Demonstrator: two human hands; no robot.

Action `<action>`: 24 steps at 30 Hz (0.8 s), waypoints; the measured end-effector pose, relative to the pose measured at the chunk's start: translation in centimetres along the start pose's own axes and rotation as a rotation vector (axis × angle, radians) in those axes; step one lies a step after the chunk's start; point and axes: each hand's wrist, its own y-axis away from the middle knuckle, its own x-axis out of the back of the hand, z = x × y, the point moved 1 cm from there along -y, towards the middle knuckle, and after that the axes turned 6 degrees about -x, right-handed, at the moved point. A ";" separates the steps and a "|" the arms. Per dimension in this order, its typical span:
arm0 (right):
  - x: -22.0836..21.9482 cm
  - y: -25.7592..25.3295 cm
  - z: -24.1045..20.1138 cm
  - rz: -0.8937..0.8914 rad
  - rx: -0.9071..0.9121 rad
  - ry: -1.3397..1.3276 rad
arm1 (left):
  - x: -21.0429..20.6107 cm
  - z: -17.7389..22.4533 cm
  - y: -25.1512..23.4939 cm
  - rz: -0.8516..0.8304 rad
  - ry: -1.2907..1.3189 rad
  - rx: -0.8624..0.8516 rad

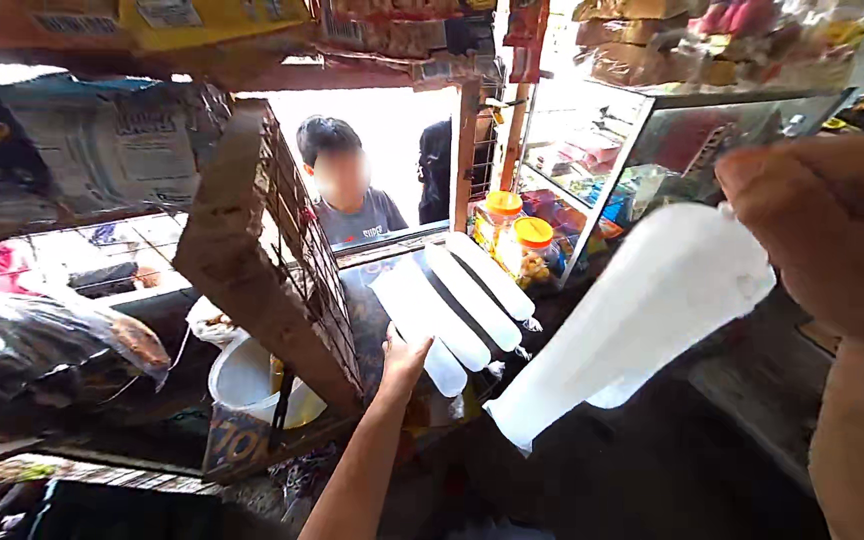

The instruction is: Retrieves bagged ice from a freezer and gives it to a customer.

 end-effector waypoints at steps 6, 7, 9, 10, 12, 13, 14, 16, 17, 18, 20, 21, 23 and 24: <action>-5.4 -9.9 1.1 -0.014 0.130 -0.090 | 2.2 2.3 3.5 0.069 -0.110 -0.378; -6.6 -11.3 1.6 -0.020 0.138 -0.106 | 2.3 3.1 4.8 -0.010 -0.020 -0.408; -9.2 -13.8 2.6 -0.020 0.154 -0.144 | 2.2 4.8 6.3 -0.372 0.331 -0.345; -10.5 -14.9 3.1 -0.024 0.155 -0.169 | 1.8 5.5 6.1 -0.498 0.474 -0.321; -13.2 -16.6 4.1 -0.037 0.176 -0.234 | 1.2 7.3 4.4 -0.488 0.584 -0.350; -14.6 -17.4 4.6 -0.033 0.205 -0.264 | 0.9 8.6 3.2 -0.428 0.583 -0.357; -16.1 -18.1 5.1 -0.031 0.230 -0.295 | 0.7 9.9 1.8 -0.389 0.576 -0.342; -18.7 -19.1 5.8 -0.050 0.266 -0.346 | 0.3 12.4 -1.3 -0.329 0.584 -0.262; -19.8 -19.3 6.3 -0.055 0.314 -0.376 | 0.2 13.4 -2.7 -0.294 0.614 -0.207; -20.8 -19.2 6.8 -0.059 0.380 -0.401 | 0.1 14.2 -4.0 -0.249 0.649 -0.151; -22.2 -17.4 7.7 -0.047 0.500 -0.409 | 0.0 15.2 -6.4 -0.134 0.730 -0.011; -22.7 -15.8 8.2 -0.038 0.539 -0.409 | -0.1 15.4 -7.4 -0.085 0.746 0.036; -23.6 -11.6 9.6 -0.025 0.588 -0.430 | -0.4 15.1 -8.5 -0.038 0.710 0.070; -24.0 -9.3 10.3 -0.036 0.606 -0.458 | -0.8 14.7 -8.6 -0.026 0.671 0.075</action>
